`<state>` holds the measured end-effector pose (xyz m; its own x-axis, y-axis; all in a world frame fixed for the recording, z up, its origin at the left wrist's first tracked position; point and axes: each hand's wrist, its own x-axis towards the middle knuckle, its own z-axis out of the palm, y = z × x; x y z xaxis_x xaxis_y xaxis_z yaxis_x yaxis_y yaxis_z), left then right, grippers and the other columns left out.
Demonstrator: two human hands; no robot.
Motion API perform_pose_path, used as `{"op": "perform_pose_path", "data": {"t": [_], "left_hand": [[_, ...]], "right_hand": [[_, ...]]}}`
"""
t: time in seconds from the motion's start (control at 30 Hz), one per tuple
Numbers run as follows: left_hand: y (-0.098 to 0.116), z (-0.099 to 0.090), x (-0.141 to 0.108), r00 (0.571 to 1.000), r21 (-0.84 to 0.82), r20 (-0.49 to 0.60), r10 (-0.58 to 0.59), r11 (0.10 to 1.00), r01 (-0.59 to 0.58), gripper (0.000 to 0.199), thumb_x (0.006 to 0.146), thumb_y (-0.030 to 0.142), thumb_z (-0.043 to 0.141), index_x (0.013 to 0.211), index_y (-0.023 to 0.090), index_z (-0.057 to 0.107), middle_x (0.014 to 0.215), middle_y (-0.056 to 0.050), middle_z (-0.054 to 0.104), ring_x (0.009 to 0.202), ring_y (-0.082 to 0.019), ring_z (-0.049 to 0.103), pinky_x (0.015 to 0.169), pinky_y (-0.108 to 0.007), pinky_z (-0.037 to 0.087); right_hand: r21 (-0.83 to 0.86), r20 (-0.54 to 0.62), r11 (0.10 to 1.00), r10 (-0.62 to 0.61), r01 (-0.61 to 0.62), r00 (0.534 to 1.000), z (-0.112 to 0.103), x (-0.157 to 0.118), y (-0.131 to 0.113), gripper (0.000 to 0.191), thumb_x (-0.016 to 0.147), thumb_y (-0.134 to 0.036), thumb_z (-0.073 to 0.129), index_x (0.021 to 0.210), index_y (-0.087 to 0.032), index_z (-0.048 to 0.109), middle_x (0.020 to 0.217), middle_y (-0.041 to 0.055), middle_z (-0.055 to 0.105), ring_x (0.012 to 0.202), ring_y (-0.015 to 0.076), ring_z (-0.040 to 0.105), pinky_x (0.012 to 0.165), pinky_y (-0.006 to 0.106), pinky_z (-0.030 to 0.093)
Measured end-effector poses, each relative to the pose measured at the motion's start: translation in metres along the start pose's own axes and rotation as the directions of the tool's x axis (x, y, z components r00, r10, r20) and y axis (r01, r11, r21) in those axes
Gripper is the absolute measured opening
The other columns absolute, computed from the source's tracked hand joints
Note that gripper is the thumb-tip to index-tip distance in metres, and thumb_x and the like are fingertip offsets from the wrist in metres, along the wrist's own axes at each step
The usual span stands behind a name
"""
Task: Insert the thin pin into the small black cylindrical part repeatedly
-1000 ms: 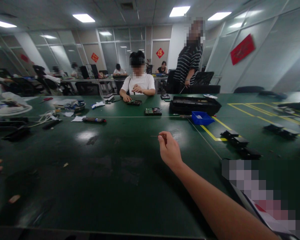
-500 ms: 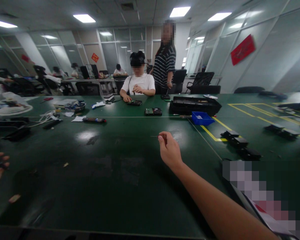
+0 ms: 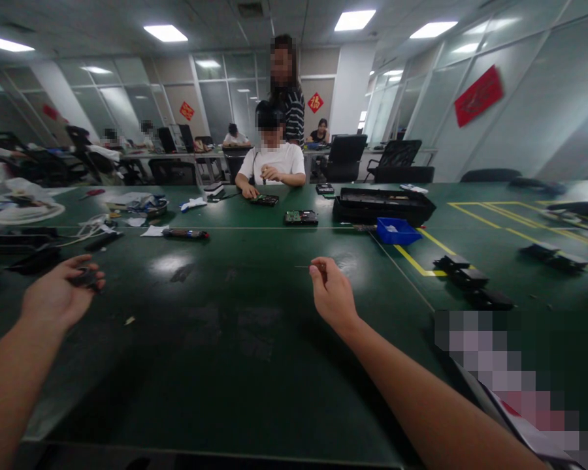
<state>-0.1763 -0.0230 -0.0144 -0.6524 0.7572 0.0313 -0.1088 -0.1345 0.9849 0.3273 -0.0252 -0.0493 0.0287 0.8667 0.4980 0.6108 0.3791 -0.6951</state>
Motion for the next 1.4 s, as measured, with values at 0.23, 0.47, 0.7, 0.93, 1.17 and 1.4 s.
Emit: {"op": "perform_pose_path", "data": {"t": [0.23, 0.47, 0.7, 0.93, 1.17, 1.4], "left_hand": [[-0.002, 0.104, -0.06, 0.935, -0.168, 0.345, -0.082, 0.975, 0.148, 0.033, 0.067, 0.001, 0.052, 0.096, 0.012, 0.061, 0.077, -0.004, 0.055, 0.071, -0.016, 0.054, 0.063, -0.026, 0.048], [-0.015, 0.191, -0.131, 0.795, -0.079, 0.605, -0.04, 0.991, 0.11, 0.037, 0.065, 0.005, 0.05, 0.1, 0.012, 0.062, 0.082, -0.008, 0.06, 0.078, -0.019, 0.058, 0.075, -0.033, 0.048], [-0.043, 0.235, -0.189, 0.598, 0.079, 0.8, -0.046, 0.996, -0.029, 0.033, 0.074, 0.011, 0.046, 0.103, 0.018, 0.061, 0.08, -0.006, 0.06, 0.075, -0.02, 0.056, 0.077, -0.039, 0.041], [-0.081, 0.231, -0.206, 0.485, 0.239, 0.874, 0.012, 0.859, -0.453, 0.03, 0.087, 0.018, 0.044, 0.114, 0.023, 0.058, 0.091, -0.008, 0.061, 0.085, -0.024, 0.056, 0.079, -0.041, 0.04], [-0.098, 0.223, -0.185, 0.497, 0.341, 0.867, 0.038, 0.682, -0.647, 0.043, 0.085, 0.014, 0.057, 0.128, 0.019, 0.053, 0.115, -0.01, 0.062, 0.106, -0.024, 0.058, 0.096, -0.039, 0.044], [-0.099, 0.224, -0.172, 0.463, 0.234, 0.867, 0.184, 0.67, -0.705, 0.035, 0.085, 0.016, 0.067, 0.119, 0.023, 0.065, 0.124, -0.005, 0.063, 0.117, -0.022, 0.057, 0.106, -0.039, 0.042]], "right_hand": [[0.004, 0.031, 1.0, -0.001, 0.001, 1.0, 0.001, 0.0, 0.002, 0.028, 0.1, -0.041, 0.046, 0.11, -0.02, 0.062, 0.092, 0.0072, 0.072, 0.081, 0.0214, 0.068, 0.073, 0.036, 0.052], [-0.014, 0.068, 1.0, 0.012, -0.011, 0.998, 0.003, 0.0, 0.003, 0.033, 0.098, -0.049, 0.05, 0.106, -0.021, 0.066, 0.087, 0.0054, 0.074, 0.074, 0.0202, 0.069, 0.069, 0.034, 0.052], [-0.03, 0.06, 1.0, -0.006, 0.008, 0.998, 0.003, -0.001, -0.001, 0.03, 0.096, -0.048, 0.054, 0.099, -0.022, 0.069, 0.08, 0.0034, 0.073, 0.07, 0.0198, 0.068, 0.067, 0.032, 0.048], [-0.09, 0.034, 0.994, -0.058, 0.061, 0.998, 0.002, -0.002, -0.003, 0.033, 0.093, -0.051, 0.057, 0.082, -0.022, 0.068, 0.067, 0.0003, 0.066, 0.059, 0.0162, 0.059, 0.059, 0.028, 0.042], [0.053, 0.065, 0.999, 0.008, -0.011, 0.998, 0.005, -0.005, -0.004, 0.033, 0.095, -0.048, 0.054, 0.084, -0.02, 0.066, 0.069, 0.0014, 0.066, 0.062, 0.0162, 0.06, 0.061, 0.029, 0.042], [0.415, 0.013, 0.895, 0.171, -0.161, 0.985, 0.01, -0.002, 0.003, 0.029, 0.094, -0.043, 0.054, 0.101, -0.018, 0.064, 0.083, 0.0058, 0.071, 0.074, 0.019, 0.066, 0.071, 0.034, 0.052]]}}
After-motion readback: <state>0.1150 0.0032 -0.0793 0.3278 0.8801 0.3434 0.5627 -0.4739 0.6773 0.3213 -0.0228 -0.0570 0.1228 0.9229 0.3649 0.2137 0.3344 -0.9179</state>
